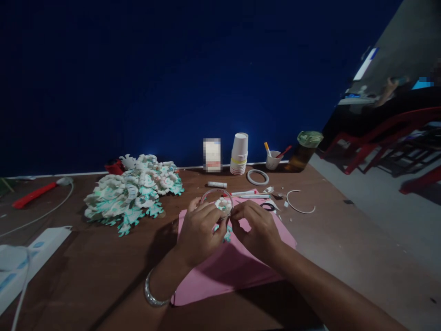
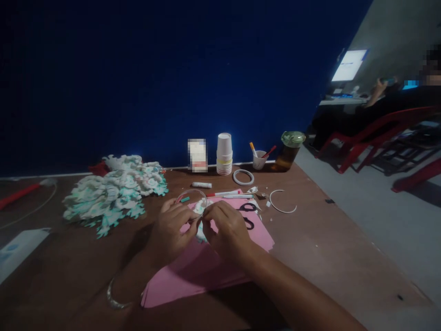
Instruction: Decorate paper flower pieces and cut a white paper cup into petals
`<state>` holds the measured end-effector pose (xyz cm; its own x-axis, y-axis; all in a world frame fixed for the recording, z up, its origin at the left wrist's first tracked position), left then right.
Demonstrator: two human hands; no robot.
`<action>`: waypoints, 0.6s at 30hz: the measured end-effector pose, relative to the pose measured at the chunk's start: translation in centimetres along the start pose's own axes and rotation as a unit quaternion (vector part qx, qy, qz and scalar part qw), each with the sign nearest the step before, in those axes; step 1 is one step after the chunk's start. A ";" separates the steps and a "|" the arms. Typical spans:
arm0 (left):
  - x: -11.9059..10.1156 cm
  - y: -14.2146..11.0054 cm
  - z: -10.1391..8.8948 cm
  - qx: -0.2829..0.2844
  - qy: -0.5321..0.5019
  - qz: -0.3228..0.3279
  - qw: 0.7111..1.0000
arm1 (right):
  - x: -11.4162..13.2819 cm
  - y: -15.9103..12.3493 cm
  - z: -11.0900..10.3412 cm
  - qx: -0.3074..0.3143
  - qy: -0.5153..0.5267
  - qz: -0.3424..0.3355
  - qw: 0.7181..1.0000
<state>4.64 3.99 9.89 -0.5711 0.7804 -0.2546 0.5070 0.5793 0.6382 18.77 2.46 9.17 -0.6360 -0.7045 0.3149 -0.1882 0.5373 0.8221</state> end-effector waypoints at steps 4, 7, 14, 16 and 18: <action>-0.8 0.2 -0.2 -0.018 0.032 0.014 0.999 | -0.1 -0.2 -0.2 -0.005 0.055 0.055 0.997; -1.4 0.3 -0.4 -0.050 0.033 0.028 0.998 | -0.9 -0.7 0.4 0.017 0.160 0.182 0.970; -2.0 0.1 -1.4 -0.084 -0.055 0.041 0.994 | -4.3 -1.3 1.8 -0.001 0.478 0.394 0.785; -1.0 0.8 -1.5 -0.086 -0.075 0.026 0.993 | -5.9 -1.0 1.1 -0.022 0.471 0.400 0.786; 0.8 2.2 -1.0 -0.060 -0.066 -0.006 0.996 | -7.5 -1.1 0.6 -0.045 0.455 0.410 0.789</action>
<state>4.64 5.62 11.85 -0.4827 0.8021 -0.3516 0.4150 0.5630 0.7147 23.33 7.39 5.61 0.2931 -0.2008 0.9348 0.0870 0.9792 0.1831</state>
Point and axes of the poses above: each hand's wrist, its own y-axis towards the middle knuckle, its own z-axis out of the palm, x = y × z, the point moved 5 cm from there along y, towards the middle knuckle, and after that the axes turned 6 degrees about -y, right-handed, at the moved point
